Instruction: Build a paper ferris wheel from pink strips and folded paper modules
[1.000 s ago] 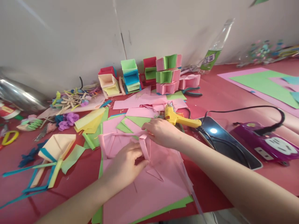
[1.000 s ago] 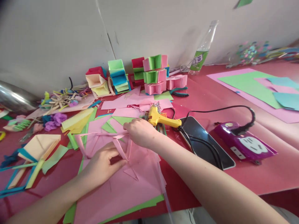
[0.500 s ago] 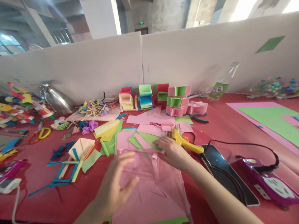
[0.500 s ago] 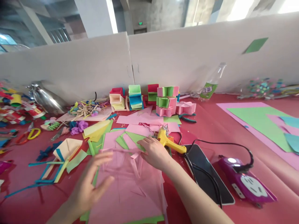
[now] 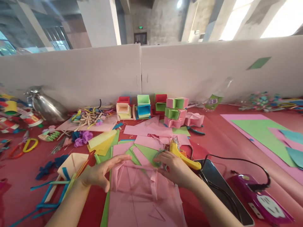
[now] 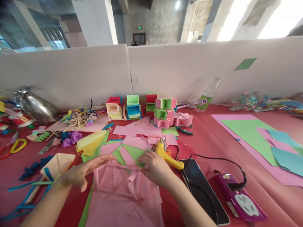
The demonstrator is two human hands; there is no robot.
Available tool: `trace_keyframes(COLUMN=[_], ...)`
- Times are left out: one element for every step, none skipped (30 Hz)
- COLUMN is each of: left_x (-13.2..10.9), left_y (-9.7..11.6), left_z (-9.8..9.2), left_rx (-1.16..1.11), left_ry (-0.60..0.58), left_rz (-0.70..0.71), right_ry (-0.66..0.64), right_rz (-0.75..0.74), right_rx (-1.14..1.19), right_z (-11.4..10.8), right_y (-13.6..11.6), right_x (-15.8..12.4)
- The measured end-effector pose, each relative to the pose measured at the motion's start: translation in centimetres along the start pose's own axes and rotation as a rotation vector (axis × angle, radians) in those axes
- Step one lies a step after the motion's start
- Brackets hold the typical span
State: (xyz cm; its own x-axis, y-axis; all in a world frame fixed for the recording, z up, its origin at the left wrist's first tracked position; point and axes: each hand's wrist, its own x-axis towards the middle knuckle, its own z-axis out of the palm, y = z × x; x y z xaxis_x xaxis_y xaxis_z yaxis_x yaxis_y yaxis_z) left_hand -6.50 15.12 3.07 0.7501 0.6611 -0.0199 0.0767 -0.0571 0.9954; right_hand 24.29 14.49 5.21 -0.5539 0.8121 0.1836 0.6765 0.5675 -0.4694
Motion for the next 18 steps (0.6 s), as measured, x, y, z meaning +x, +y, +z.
trace_keyframes(left_x=[0.0, -0.1, -0.3, -0.5, -0.7, -0.9, -1.0, -1.1, -1.1, -0.9, -0.6, -0.1, 0.6, 1.3, 2.1, 2.8, 3.5, 4.0], left_y=[0.0, -0.1, -0.3, -0.5, -0.7, -0.7, -0.6, -0.1, 0.6, 1.8, 3.2, 4.7, 6.3, 7.7, 8.9, 9.8, 10.4, 10.7], left_z=[0.1, 0.3, 0.5, 0.7, 0.9, 1.0, 1.1, 1.1, 1.3, 1.6, 2.1, 2.9, 4.0, 5.3, 6.7, 8.1, 9.4, 10.4], left_rx=[0.013, 0.021, 0.021, 0.012, -0.002, -0.012, -0.015, 0.003, 0.055, 0.135, 0.253, 0.422, 0.599, 0.742, 0.858, 0.95, 1.042, 1.125], left_ry=[-0.01, -0.005, 0.009, 0.032, 0.075, 0.146, 0.242, 0.35, 0.442, 0.498, 0.487, 0.399, 0.261, 0.137, 0.011, -0.039, -0.052, -0.018], left_rz=[-0.015, -0.033, -0.045, -0.04, -0.023, 0.005, 0.046, 0.092, 0.128, 0.162, 0.186, 0.168, 0.182, 0.244, 0.306, 0.376, 0.402, 0.386], right_ry=[-0.001, 0.001, 0.014, 0.041, 0.074, 0.116, 0.159, 0.187, 0.214, 0.218, 0.213, 0.191, 0.164, 0.119, 0.042, -0.041, -0.183, -0.309], right_rz=[0.006, 0.022, 0.053, 0.094, 0.141, 0.191, 0.241, 0.281, 0.307, 0.319, 0.316, 0.289, 0.241, 0.17, 0.073, -0.032, -0.104, -0.157], right_rx=[0.008, 0.012, 0.023, 0.043, 0.07, 0.104, 0.139, 0.166, 0.185, 0.206, 0.233, 0.265, 0.297, 0.322, 0.352, 0.38, 0.381, 0.358], right_z=[-0.2, -0.4, -0.8, -1.2, -1.8, -2.5, -3.3, -4.2, -5.0, -5.7, -6.3, -6.7, -6.9, -7.0, -6.9, -6.7, -6.5, -6.3], right_y=[0.0, 0.1, 0.1, 0.1, 0.1, 0.0, -0.1, -0.4, -0.7, -1.1, -1.8, -2.6, -3.6, -4.8, -6.0, -7.2, -8.4, -9.5], right_x=[0.0, 0.0, 0.0, -0.1, -0.2, -0.3, -0.5, -0.5, -0.5, -0.3, 0.0, 0.4, 0.9, 1.5, 2.1, 2.6, 3.1, 3.4])
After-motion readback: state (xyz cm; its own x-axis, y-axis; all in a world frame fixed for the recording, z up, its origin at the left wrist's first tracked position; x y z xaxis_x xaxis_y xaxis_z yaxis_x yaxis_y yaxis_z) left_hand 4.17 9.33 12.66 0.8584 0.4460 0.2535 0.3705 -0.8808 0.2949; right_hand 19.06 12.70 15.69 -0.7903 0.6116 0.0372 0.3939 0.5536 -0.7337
